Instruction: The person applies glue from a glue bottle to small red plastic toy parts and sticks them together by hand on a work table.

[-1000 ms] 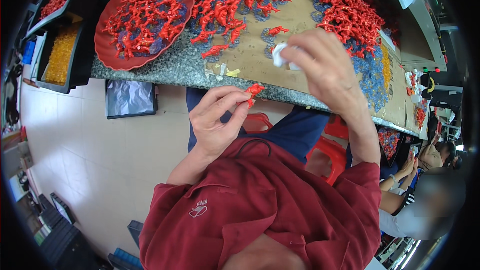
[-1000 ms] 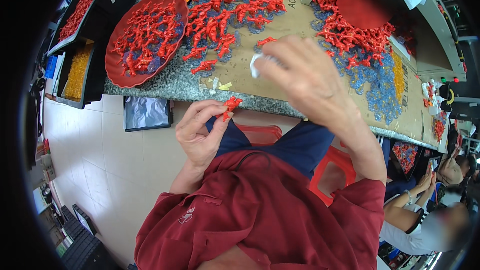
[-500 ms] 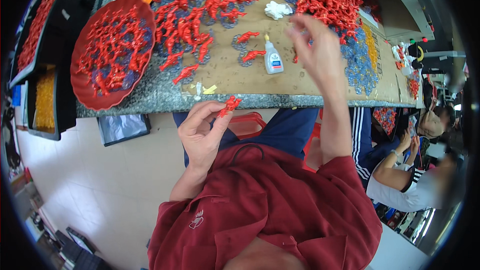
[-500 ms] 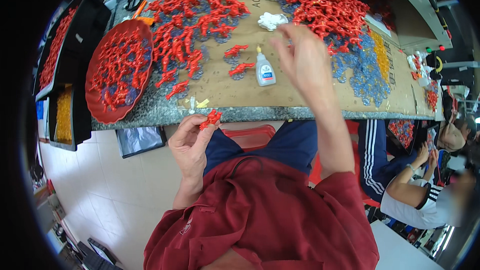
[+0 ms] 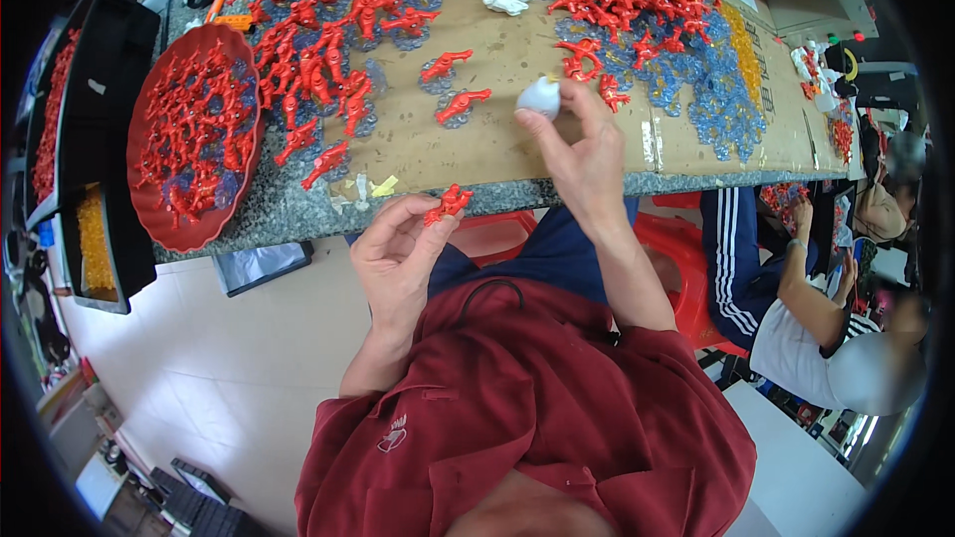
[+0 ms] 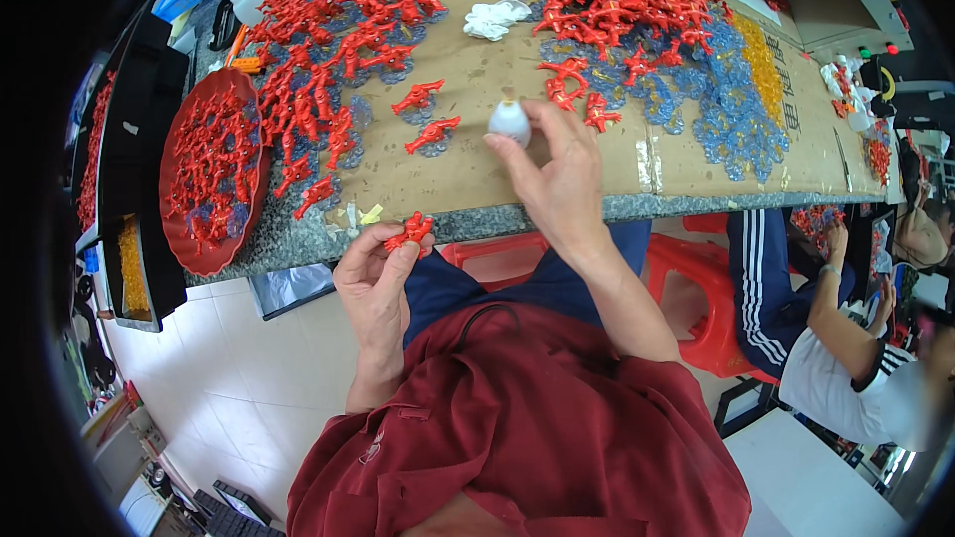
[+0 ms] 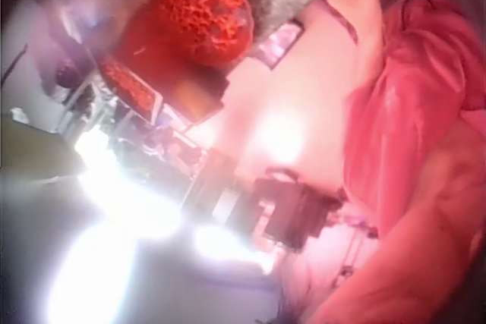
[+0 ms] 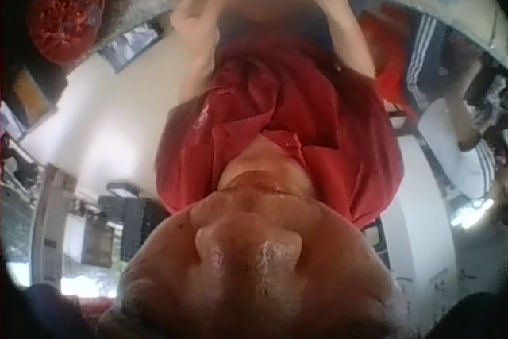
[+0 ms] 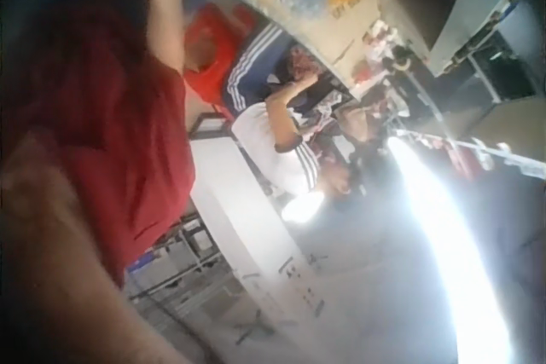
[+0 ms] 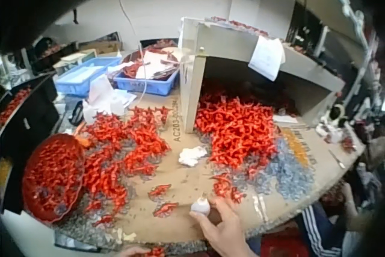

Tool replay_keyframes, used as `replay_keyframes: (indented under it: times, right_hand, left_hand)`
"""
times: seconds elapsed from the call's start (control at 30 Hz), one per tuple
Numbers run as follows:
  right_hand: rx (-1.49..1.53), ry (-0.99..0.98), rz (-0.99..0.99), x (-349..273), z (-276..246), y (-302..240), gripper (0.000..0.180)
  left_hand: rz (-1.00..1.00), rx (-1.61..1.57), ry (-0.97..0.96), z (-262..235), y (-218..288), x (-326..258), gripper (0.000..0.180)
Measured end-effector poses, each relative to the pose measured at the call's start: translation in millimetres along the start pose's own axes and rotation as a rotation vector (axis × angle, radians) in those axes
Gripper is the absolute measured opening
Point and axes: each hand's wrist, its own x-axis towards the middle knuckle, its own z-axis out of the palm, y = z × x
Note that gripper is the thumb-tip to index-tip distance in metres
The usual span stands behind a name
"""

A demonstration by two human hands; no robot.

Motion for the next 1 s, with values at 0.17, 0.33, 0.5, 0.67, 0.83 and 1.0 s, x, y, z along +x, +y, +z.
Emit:
replay_keyframes:
  times: [0.17, 0.33, 0.5, 0.67, 0.83, 1.0]
  right_hand:
    - [-0.069, 0.074, -0.051, -14.0, 12.1, 6.3, 0.035]
    - [0.0, -0.006, -0.092, -11.1, -0.9, 6.4, 0.033]
    - [-0.037, 0.108, 0.014, -5.8, -45.0, 15.0, 0.019]
    - [-0.204, 0.034, -0.399, 62.1, -48.0, 25.6, 0.012]
    - [-0.318, -0.254, -0.662, 130.0, 7.8, 28.4, 0.016]
    - [-0.155, -0.851, -0.598, 110.0, -4.8, 7.4, 0.023]
  left_hand:
    - [-0.117, -0.121, -0.071, 13.0, -1.6, 3.4, 0.019]
    - [-0.271, -0.345, -0.117, 27.2, -3.2, 10.0, 0.017]
    - [-0.33, -0.486, -0.168, 30.4, -13.3, 9.3, 0.016]
    - [-0.359, -0.414, -0.181, 34.2, -17.0, 6.8, 0.016]
    - [-0.372, -0.43, -0.204, 35.7, -14.4, 4.8, 0.016]
    - [-0.361, -0.389, -0.137, 20.3, -11.3, 7.7, 0.016]
